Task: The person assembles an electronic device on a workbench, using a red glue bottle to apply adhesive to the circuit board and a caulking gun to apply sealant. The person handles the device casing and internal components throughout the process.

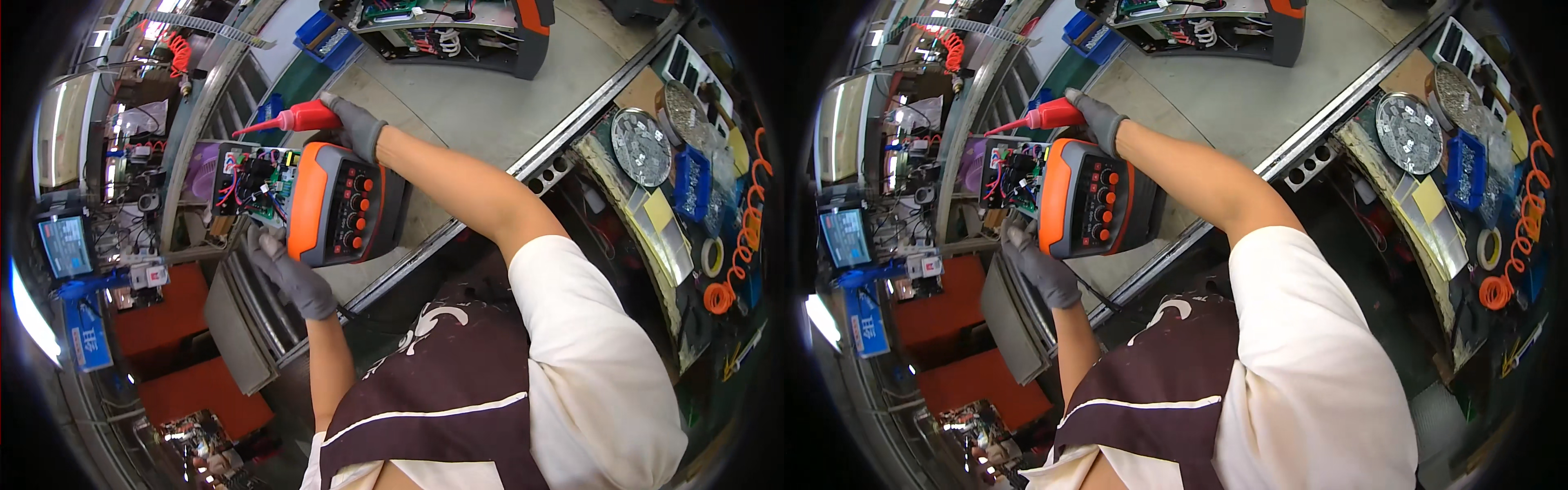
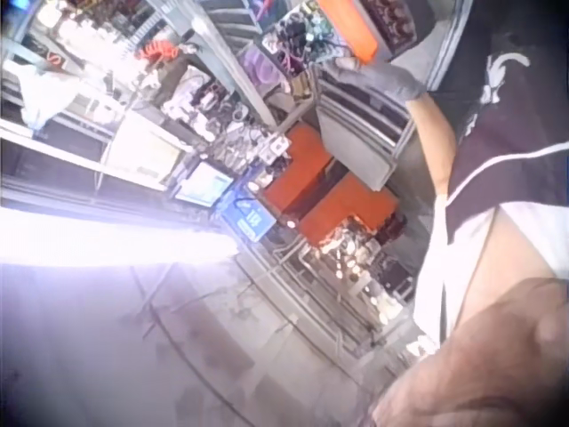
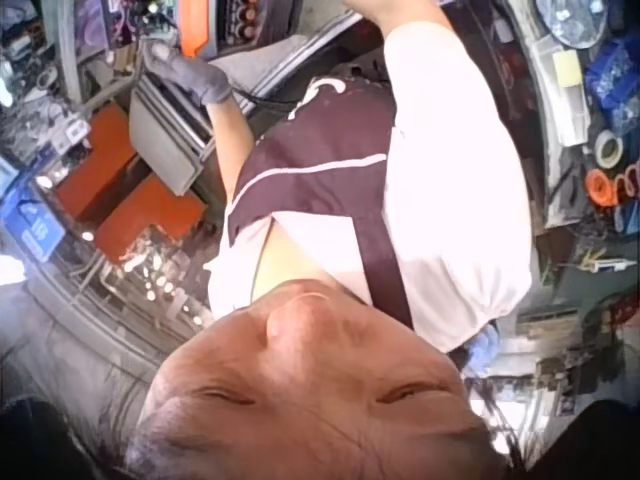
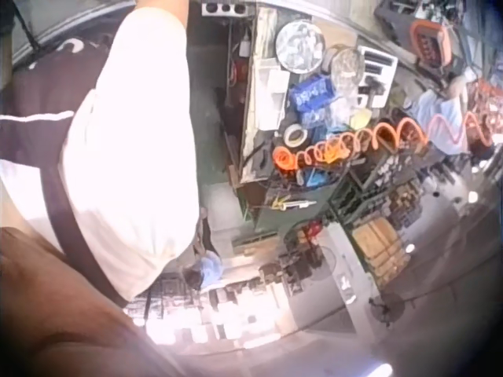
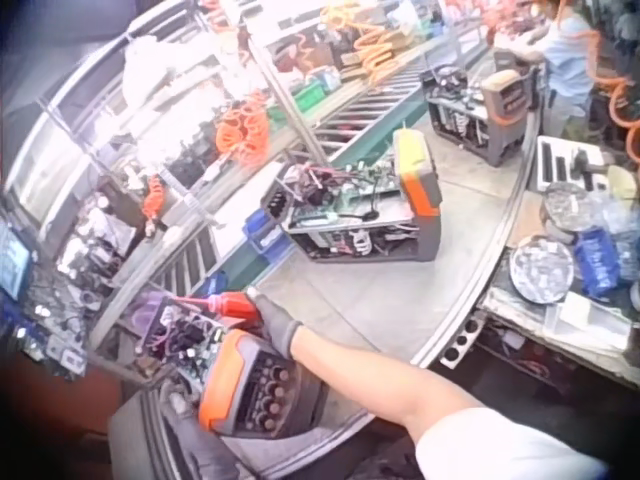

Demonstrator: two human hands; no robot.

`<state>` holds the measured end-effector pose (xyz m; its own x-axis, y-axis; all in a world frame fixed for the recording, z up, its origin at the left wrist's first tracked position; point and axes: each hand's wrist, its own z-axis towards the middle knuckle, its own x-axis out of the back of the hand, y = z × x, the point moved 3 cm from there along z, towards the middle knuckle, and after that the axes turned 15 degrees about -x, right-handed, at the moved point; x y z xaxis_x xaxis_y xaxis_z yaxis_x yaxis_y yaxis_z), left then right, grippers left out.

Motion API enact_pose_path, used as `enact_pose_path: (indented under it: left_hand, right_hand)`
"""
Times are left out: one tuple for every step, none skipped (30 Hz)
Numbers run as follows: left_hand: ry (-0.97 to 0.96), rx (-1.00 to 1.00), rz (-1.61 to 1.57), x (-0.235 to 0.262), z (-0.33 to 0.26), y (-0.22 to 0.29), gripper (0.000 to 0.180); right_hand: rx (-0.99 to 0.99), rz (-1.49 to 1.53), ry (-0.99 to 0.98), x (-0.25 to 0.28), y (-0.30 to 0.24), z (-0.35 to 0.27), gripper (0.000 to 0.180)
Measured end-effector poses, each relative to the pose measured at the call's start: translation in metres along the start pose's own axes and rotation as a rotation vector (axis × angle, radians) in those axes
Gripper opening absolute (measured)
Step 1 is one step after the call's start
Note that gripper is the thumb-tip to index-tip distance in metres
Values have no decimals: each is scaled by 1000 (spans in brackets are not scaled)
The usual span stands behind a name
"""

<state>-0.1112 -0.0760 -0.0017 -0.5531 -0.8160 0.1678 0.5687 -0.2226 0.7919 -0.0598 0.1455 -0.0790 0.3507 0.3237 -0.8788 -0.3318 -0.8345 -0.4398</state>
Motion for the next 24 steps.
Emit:
enact_pose_path:
  left_hand:
    - [36,-29,51,-5,0,-1,45]
    - [69,-58,100,-8,2,-5,46]
    - [97,-82,146,-10,2,-11,46]
    - [84,-121,257,-9,2,-15,47]
    - [68,-160,367,-8,3,-19,47]
    - [55,-199,482,-5,2,-20,48]
    - [52,-261,523,-5,0,-20,50]
    - [39,-271,577,-4,-2,-19,50]
    - [22,-282,629,-6,-4,-16,51]
    - [4,-294,680,-8,-6,-14,51]
    - [-58,-311,696,-7,-6,-10,52]
    - [-46,-338,736,-4,-6,-12,52]
    - [-34,-366,775,-1,-7,-16,52]
    - [-21,-394,816,1,-9,-17,52]
    - [-25,-374,804,-2,-10,-15,52]
    - [-29,-353,792,-5,-10,-10,52]
    - [-33,-333,781,-7,-11,-7,52]
    - [-51,-342,781,-6,-13,-8,53]
    - [-70,-352,780,-2,-12,-10,53]
    - [-90,-362,777,0,-12,-11,54]
    - [-113,-348,793,0,-13,-11,54]
    - [-136,-335,807,0,-13,-10,54]
    - [-160,-322,820,0,-15,-9,54]
    - [-183,-307,847,-4,-15,-9,53]
  right_hand:
    - [-8,6,-10,-1,2,-2,49]
    - [-35,17,-18,-2,4,-3,49]
    - [-62,29,-19,-1,7,-3,49]
    - [-86,40,-18,0,8,-6,49]
    - [-73,50,-46,3,8,-8,50]
    - [-63,60,-79,4,10,-11,50]
    - [-52,71,-110,5,11,-14,51]
    - [-63,71,-105,7,12,-12,51]
    - [-69,73,-99,5,11,-12,52]
    - [-75,74,-93,4,11,-13,52]
    - [-102,103,-45,4,15,-14,52]
    - [-113,108,-36,2,17,-15,52]
    - [-124,113,-27,0,19,-16,52]
    - [-136,117,-19,-1,21,-18,52]
    - [-145,132,-32,0,22,-20,52]
    - [-121,147,-43,2,22,-18,52]
    - [-97,162,-54,4,22,-13,52]
    - [-77,182,-65,5,24,-15,52]
    - [-82,187,-96,6,25,-16,52]
    - [-92,177,-114,6,26,-17,53]
    - [-103,169,-130,7,27,-21,53]
    - [-113,162,-146,6,27,-25,54]
    - [-149,162,-134,5,28,-29,55]
    - [-136,143,-129,5,26,-30,55]
